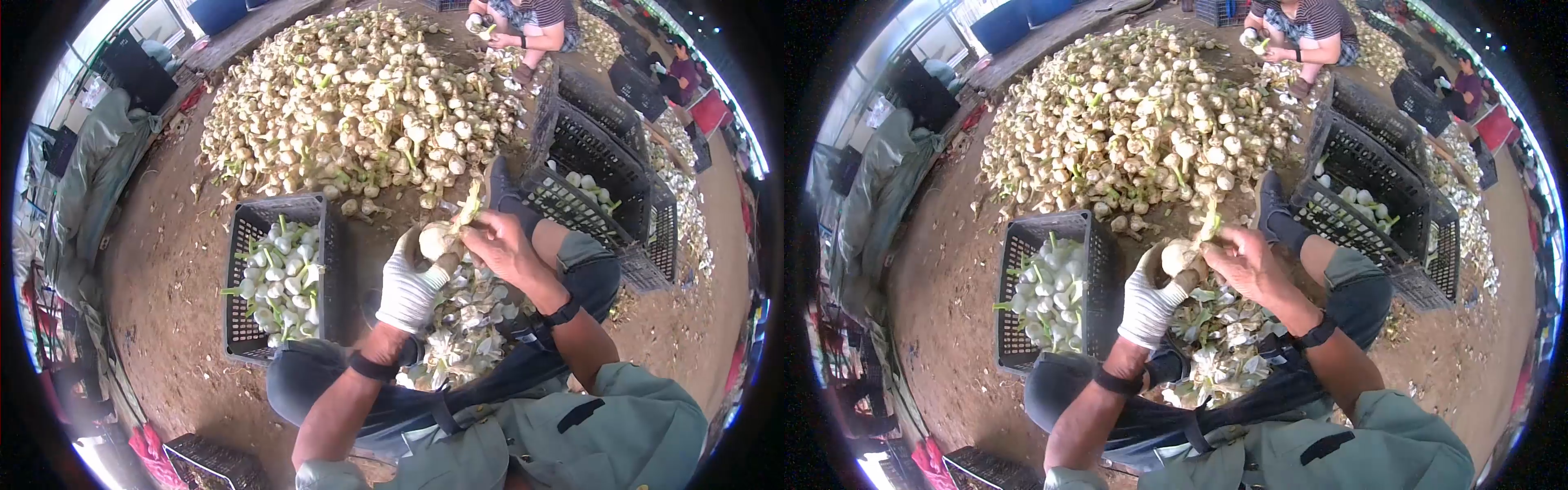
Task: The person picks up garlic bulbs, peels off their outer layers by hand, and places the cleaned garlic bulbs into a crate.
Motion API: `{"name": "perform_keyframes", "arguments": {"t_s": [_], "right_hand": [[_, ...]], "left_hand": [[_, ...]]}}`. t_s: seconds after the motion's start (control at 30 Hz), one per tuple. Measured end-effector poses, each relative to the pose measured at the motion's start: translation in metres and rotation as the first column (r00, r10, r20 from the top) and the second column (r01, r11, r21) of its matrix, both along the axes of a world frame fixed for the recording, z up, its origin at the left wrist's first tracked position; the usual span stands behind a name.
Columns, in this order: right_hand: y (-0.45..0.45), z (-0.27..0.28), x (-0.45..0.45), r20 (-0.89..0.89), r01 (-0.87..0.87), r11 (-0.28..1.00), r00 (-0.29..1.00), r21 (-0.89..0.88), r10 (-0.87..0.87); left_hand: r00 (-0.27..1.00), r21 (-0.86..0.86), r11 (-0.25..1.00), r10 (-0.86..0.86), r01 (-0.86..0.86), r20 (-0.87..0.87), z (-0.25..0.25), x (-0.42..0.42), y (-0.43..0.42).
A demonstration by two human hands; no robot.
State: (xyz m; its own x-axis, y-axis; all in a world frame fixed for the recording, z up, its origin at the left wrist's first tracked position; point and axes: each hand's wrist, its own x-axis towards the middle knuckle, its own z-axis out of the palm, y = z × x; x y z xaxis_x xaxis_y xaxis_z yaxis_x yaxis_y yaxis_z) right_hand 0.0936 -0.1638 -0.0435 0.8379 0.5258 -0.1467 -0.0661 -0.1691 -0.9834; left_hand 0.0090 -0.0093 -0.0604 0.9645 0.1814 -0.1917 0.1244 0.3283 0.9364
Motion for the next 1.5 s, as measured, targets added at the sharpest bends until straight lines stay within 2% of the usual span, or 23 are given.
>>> {"name": "perform_keyframes", "arguments": {"t_s": [0.07, 0.1, 0.13, 0.2, 0.23, 0.37, 0.43, 0.47, 0.53, 0.57, 0.6, 0.67, 0.83, 0.9, 0.93, 1.0, 1.1, 1.2, 1.27, 1.33, 1.4, 1.47, 1.5], "right_hand": [[-0.002, -0.009, -0.004, 0.225, 0.023, 0.998, 0.974, -0.061, -0.009], [0.002, 0.004, -0.012, 0.190, 0.078, 0.990, 0.980, -0.120, -0.055], [0.000, 0.001, -0.014, 0.194, 0.083, 0.988, 0.979, -0.127, -0.057], [-0.001, -0.009, -0.014, 0.344, 0.139, 0.966, 0.937, -0.219, -0.057], [0.002, -0.009, -0.018, 0.309, 0.152, 0.982, 0.945, -0.113, -0.111], [0.006, -0.009, -0.019, 0.318, 0.195, 0.974, 0.936, -0.117, -0.149], [0.008, -0.008, -0.019, 0.154, 0.218, 0.976, 0.965, -0.015, -0.213], [0.012, -0.006, -0.020, 0.156, 0.215, 0.976, 0.965, -0.016, -0.210], [0.019, -0.004, -0.024, 0.103, 0.201, 0.940, 0.966, 0.276, -0.237], [0.016, -0.009, -0.022, 0.318, 0.230, 0.963, 0.911, 0.139, -0.264], [0.012, -0.012, -0.019, 0.317, 0.229, 0.963, 0.911, 0.140, -0.263], [0.008, -0.013, -0.016, 0.610, 0.186, 0.967, 0.750, 0.176, -0.255], [0.007, 0.003, -0.012, 0.626, 0.206, 0.950, 0.716, 0.233, -0.309], [0.008, 0.001, -0.003, 0.756, 0.171, 0.947, 0.572, 0.271, -0.320], [0.006, 0.004, -0.005, 0.754, 0.171, 0.947, 0.573, 0.273, -0.321], [0.005, 0.021, -0.017, 0.897, 0.174, 0.980, 0.413, 0.092, -0.158], [0.006, 0.019, -0.038, 0.878, 0.117, 0.992, 0.469, 0.043, -0.094], [0.008, 0.015, -0.055, 0.868, 0.043, 0.999, 0.496, -0.004, -0.018], [0.009, 0.008, -0.062, 0.818, -0.026, 0.998, 0.573, 0.062, -0.036], [0.009, -0.001, -0.060, 0.772, -0.048, 0.992, 0.632, 0.120, -0.063], [0.004, -0.008, -0.057, 0.638, -0.003, 0.975, 0.757, 0.224, -0.144], [0.000, -0.011, -0.056, 0.657, -0.049, 0.977, 0.746, 0.209, -0.104], [-0.001, -0.009, -0.059, 0.571, -0.038, 0.967, 0.813, 0.251, -0.116]], "left_hand": [[0.969, 0.177, 0.963, 0.175, -0.205, 0.172, -0.012, -0.005, -0.015], [0.973, 0.276, 0.933, 0.215, -0.231, 0.088, -0.007, -0.009, -0.020], [0.973, 0.268, 0.936, 0.212, -0.229, 0.091, -0.011, -0.011, -0.022], [0.962, 0.413, 0.869, 0.232, -0.272, 0.146, -0.015, -0.014, -0.022], [0.957, 0.546, 0.787, 0.216, -0.287, 0.193, -0.010, -0.017, -0.021], [0.960, 0.567, 0.774, 0.213, -0.281, 0.184, -0.002, -0.017, -0.022], [0.959, 0.242, 0.931, 0.243, -0.274, 0.148, -0.005, -0.011, -0.021], [0.958, 0.240, 0.930, 0.247, -0.277, 0.149, -0.008, -0.010, -0.019], [0.969, -0.059, 0.978, 0.207, -0.201, 0.133, -0.013, -0.008, -0.013], [0.970, -0.046, 0.978, 0.207, -0.202, 0.130, -0.013, -0.010, -0.012], [0.970, -0.045, 0.978, 0.208, -0.204, 0.129, -0.013, -0.011, -0.011], [0.954, 0.027, 0.970, 0.233, -0.243, 0.187, -0.018, -0.013, -0.011], [0.952, 0.268, 0.926, 0.209, -0.266, 0.222, -0.029, -0.014, -0.016], [0.955, 0.270, 0.928, 0.198, -0.256, 0.222, -0.025, -0.014, -0.019], [0.956, 0.269, 0.931, 0.189, -0.247, 0.223, -0.023, -0.014, -0.020], [0.956, 0.276, 0.932, 0.172, -0.236, 0.238, -0.019, -0.014, -0.018], [0.981, 0.170, 0.974, 0.125, -0.149, 0.145, -0.014, -0.014, -0.017], [0.945, 0.071, 0.967, 0.220, -0.244, 0.241, -0.022, -0.013, -0.013], [0.946, 0.187, 0.935, 0.268, -0.301, 0.185, -0.020, -0.013, -0.005], [0.936, 0.147, 0.935, 0.294, -0.324, 0.194, -0.023, -0.012, -0.003], [0.941, 0.096, 0.945, 0.295, -0.313, 0.164, -0.025, -0.012, -0.002], [0.936, 0.076, 0.944, 0.304, -0.321, 0.175, -0.028, -0.011, -0.004], [0.932, 0.058, 0.943, 0.311, -0.327, 0.187, -0.029, -0.011, -0.005]]}}
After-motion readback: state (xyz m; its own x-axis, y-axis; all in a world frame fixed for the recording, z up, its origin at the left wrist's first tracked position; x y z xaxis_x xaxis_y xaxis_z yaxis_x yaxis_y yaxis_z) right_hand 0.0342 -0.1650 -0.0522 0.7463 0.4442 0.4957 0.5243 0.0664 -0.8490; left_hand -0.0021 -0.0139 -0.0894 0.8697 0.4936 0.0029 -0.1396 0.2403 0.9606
